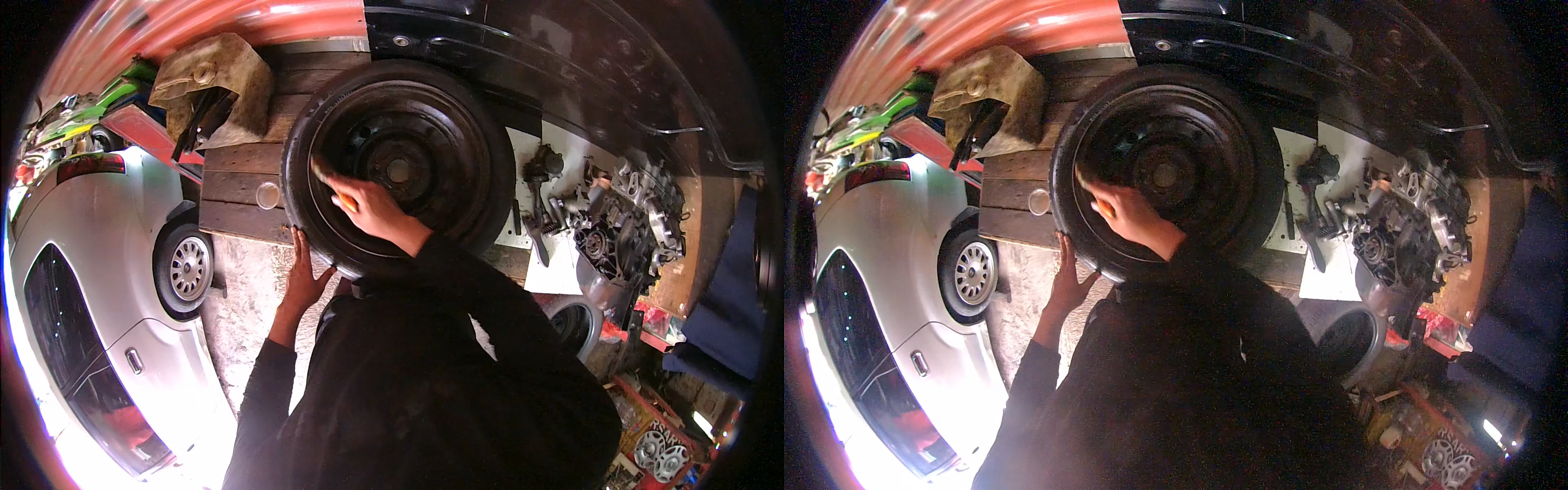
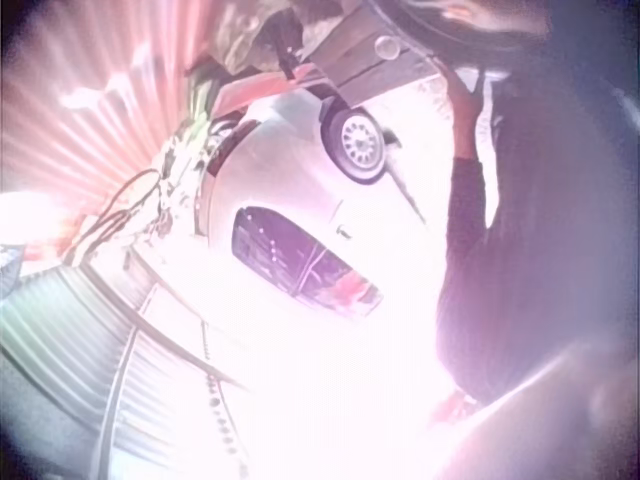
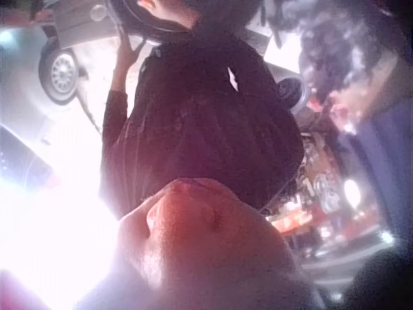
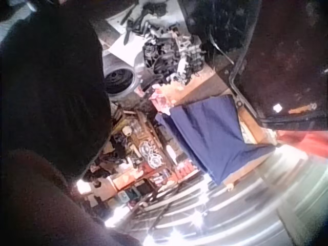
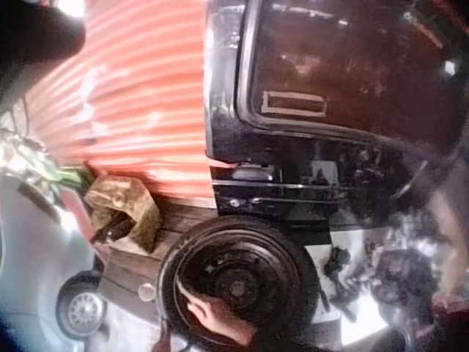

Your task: The person uses a brush to scrub the inner rim and outer edge of a car wheel mounted on a wooden stand. They repeatedly dip the brush into a small container of liquid and continue scrubbing different sections of the wheel surface.

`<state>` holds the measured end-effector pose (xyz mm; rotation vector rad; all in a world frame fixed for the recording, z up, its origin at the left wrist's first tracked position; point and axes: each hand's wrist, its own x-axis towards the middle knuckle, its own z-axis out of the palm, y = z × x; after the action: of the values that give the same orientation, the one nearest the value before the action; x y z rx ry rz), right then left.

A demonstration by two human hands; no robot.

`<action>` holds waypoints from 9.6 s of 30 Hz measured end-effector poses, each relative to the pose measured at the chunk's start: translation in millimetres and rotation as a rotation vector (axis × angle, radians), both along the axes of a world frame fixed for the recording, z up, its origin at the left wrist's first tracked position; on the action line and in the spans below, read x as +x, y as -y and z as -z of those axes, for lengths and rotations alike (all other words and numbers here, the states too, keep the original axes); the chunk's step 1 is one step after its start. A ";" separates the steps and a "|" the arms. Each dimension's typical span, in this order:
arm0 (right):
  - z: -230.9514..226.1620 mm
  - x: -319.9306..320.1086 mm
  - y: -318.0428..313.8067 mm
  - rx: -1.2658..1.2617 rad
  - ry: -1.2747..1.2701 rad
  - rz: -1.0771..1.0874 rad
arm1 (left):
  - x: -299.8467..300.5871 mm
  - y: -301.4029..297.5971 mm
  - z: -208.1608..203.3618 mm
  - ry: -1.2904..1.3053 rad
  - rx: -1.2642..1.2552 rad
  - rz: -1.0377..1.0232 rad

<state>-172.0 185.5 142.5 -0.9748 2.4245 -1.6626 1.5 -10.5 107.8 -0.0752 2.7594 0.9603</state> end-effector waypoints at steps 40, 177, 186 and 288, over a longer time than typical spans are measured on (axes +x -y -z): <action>-33.5 -106.5 21.3 0.072 -0.158 0.052 | 1.5 -2.0 -6.1 -0.003 0.055 -0.036; -81.7 112.0 -51.9 0.515 0.134 -0.241 | 8.8 25.1 36.7 -0.291 0.330 -0.149; -50.0 91.3 23.1 0.317 -0.133 -0.227 | 8.0 25.0 28.3 -0.226 0.383 -0.197; -36.0 7.5 -271.9 0.075 0.186 0.760 | -0.4 24.1 13.8 -0.146 0.065 -0.084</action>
<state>-164.5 457.3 178.5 0.1625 2.8704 -1.6882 1.1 -34.7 94.0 -0.1153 2.8739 1.1186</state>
